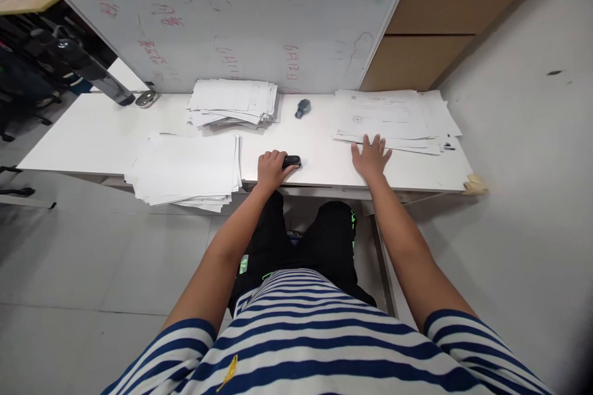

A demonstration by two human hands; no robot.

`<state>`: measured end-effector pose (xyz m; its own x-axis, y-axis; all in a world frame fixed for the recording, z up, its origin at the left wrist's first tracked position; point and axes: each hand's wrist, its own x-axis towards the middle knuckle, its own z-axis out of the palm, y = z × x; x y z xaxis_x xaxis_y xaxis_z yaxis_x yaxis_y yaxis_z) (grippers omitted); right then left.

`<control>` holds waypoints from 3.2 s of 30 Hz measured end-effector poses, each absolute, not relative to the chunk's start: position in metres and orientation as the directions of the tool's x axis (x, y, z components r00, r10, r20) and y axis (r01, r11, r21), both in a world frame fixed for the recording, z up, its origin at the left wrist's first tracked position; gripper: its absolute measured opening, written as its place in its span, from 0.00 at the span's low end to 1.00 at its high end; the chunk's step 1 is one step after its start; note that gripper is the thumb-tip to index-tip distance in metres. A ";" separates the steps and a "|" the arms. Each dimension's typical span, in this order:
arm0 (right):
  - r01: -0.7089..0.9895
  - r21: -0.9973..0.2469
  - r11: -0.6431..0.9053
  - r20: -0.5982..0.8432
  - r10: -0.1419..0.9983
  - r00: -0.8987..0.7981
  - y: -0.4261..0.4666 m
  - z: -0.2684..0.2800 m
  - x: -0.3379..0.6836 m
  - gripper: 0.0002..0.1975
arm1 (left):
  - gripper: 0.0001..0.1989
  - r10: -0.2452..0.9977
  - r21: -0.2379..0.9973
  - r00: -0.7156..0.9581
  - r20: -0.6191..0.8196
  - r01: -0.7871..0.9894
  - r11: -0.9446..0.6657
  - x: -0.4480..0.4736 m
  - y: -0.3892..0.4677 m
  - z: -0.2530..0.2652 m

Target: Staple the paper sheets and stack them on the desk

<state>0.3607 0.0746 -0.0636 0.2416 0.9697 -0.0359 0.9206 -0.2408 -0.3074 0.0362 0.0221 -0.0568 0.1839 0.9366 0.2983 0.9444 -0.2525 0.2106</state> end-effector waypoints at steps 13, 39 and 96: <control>0.922 -0.300 -0.246 -0.028 0.968 0.249 0.076 -0.066 0.363 0.38 | 0.27 0.912 0.186 0.203 0.357 0.941 -0.282 0.035 0.023 -0.061; 0.909 -0.346 -0.233 0.068 0.960 0.272 0.072 -0.067 0.362 0.41 | 0.37 0.950 0.347 -0.263 0.170 0.918 0.192 -0.079 -0.049 -0.028; 0.890 -0.392 -0.234 0.093 0.952 0.291 0.069 -0.071 0.363 0.40 | 0.23 0.998 -0.031 -0.022 -0.052 0.999 0.021 -0.201 -0.036 -0.003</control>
<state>0.3629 0.0687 -0.0713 0.2913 0.9521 0.0934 0.8896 -0.2337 -0.3924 -0.2012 -0.0363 -0.0028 -0.0224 0.9984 -0.0524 0.9993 0.0209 -0.0305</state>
